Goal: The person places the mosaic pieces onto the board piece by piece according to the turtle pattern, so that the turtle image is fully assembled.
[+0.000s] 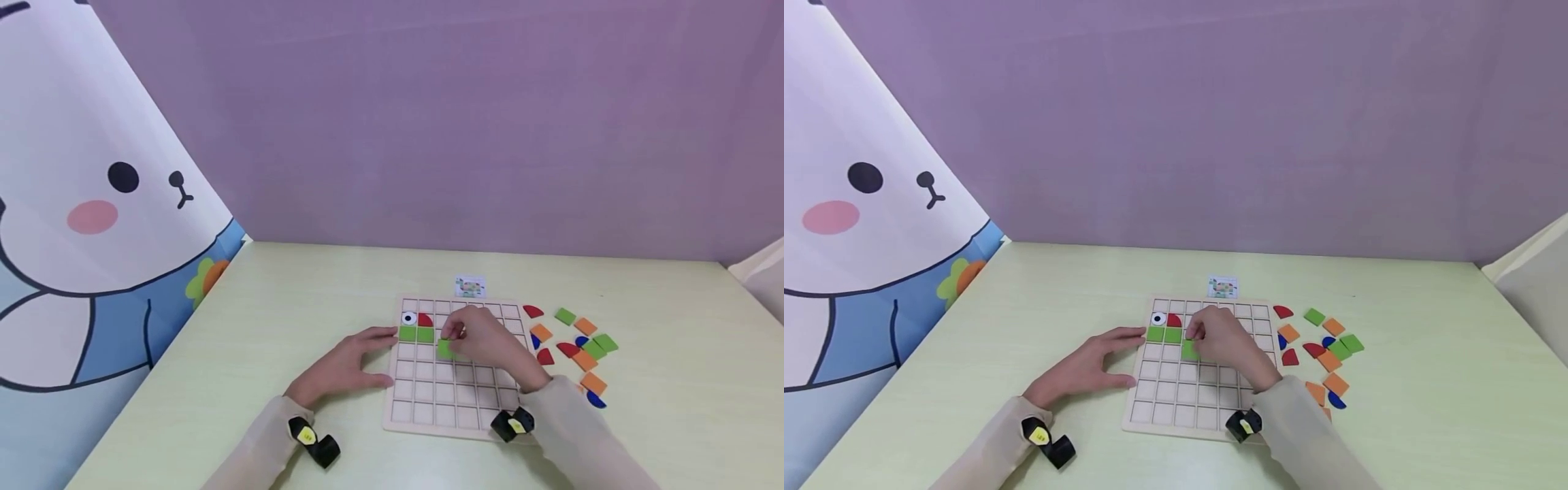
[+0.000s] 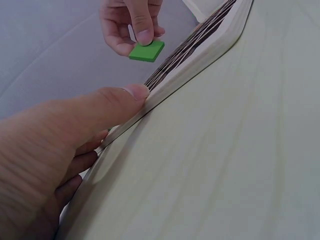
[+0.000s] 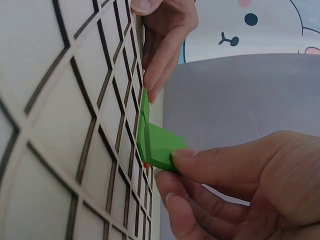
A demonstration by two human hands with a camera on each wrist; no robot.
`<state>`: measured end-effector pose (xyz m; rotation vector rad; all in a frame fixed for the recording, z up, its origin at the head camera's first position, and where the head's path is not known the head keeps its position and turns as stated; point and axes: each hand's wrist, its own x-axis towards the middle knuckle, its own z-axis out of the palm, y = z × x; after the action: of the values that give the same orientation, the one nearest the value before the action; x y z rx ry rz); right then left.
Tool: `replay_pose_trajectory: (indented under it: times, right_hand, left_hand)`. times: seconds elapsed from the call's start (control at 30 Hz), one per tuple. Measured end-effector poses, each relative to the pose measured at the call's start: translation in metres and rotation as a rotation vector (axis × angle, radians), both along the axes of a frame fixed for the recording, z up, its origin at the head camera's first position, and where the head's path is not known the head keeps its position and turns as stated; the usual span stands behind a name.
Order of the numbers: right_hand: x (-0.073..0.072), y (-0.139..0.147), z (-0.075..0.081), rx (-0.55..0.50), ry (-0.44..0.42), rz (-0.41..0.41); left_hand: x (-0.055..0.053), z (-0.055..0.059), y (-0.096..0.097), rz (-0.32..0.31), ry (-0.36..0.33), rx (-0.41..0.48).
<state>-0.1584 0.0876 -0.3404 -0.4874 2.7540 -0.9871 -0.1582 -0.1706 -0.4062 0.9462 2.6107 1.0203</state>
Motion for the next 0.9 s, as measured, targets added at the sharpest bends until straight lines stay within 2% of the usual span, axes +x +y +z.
replay_pose_trajectory:
  times: [0.33,0.6,0.9]
  right_hand:
    - [-0.006,-0.012,-0.002,-0.012,-0.010,0.027]
    - [-0.009,-0.025,-0.006,-0.022,-0.071,-0.005]
    - [-0.008,-0.031,-0.009,-0.013,-0.087,0.002]
  left_hand:
    - [0.000,0.001,0.001,0.000,0.005,-0.012]
    - [0.002,0.003,0.001,0.009,-0.002,-0.009]
    - [0.003,0.003,0.000,0.014,0.011,-0.023]
